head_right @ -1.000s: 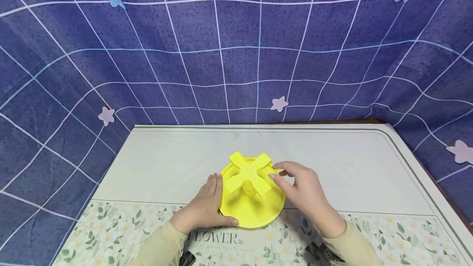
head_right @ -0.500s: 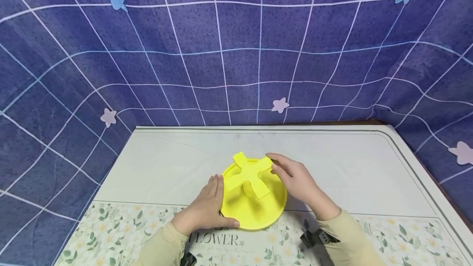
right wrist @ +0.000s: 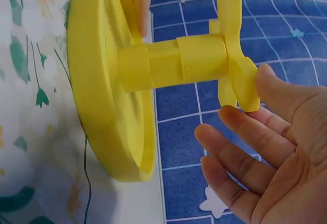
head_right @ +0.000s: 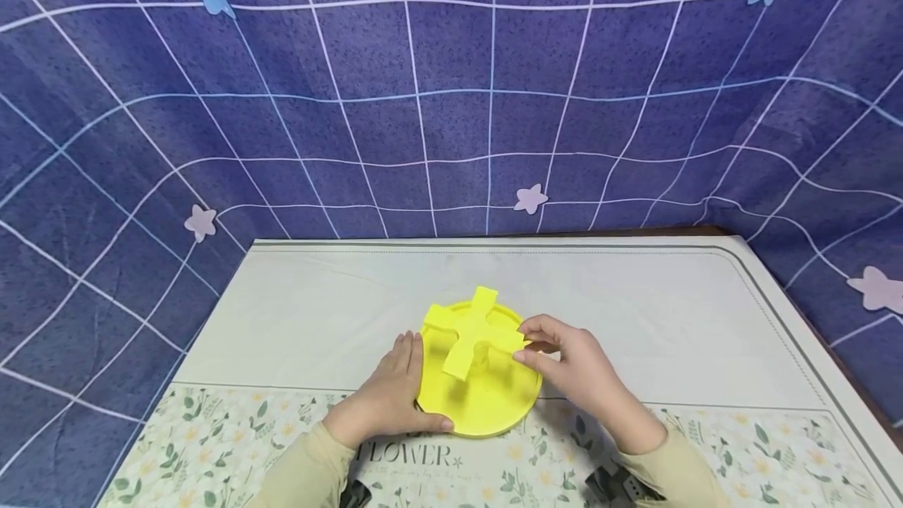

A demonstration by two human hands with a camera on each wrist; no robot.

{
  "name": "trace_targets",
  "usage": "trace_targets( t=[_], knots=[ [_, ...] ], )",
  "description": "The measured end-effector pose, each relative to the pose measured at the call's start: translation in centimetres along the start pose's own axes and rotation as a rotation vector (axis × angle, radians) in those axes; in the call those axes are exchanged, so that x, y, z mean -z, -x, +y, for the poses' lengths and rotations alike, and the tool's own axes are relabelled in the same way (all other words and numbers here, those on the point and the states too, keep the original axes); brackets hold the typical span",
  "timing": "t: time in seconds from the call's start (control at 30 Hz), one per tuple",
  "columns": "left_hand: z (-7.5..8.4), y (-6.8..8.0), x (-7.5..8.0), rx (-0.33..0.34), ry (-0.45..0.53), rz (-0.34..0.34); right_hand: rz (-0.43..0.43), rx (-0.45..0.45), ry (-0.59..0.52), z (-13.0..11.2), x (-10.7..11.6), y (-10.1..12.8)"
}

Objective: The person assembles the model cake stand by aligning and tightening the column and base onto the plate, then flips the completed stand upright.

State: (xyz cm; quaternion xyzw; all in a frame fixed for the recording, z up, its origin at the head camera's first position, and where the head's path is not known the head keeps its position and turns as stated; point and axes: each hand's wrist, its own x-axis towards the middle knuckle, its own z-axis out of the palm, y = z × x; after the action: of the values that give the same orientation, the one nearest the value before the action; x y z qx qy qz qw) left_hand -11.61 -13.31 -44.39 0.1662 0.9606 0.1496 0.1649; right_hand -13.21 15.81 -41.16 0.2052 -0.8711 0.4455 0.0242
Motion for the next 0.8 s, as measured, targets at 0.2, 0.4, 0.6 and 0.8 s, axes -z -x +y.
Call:
trace_targets(
  t=[0.2, 0.4, 0.6, 0.8],
  knots=[
    [-0.1, 0.0, 0.0, 0.0, -0.001, -0.004, -0.004, 0.066, 0.122, -1.0, -0.8, 0.5],
    [0.0, 0.0, 0.0, 0.004, 0.004, 0.0, -0.022, 0.097, 0.197, -1.9, -1.3, 0.7],
    [0.0, 0.1, 0.0, 0.005, 0.013, 0.002, 0.032, 0.136, 0.207, -1.9, -0.6, 0.4],
    [0.0, 0.1, 0.1, -0.003, 0.007, 0.002, 0.179, 0.132, 0.218, -1.5, 0.3, -1.2]
  ],
)
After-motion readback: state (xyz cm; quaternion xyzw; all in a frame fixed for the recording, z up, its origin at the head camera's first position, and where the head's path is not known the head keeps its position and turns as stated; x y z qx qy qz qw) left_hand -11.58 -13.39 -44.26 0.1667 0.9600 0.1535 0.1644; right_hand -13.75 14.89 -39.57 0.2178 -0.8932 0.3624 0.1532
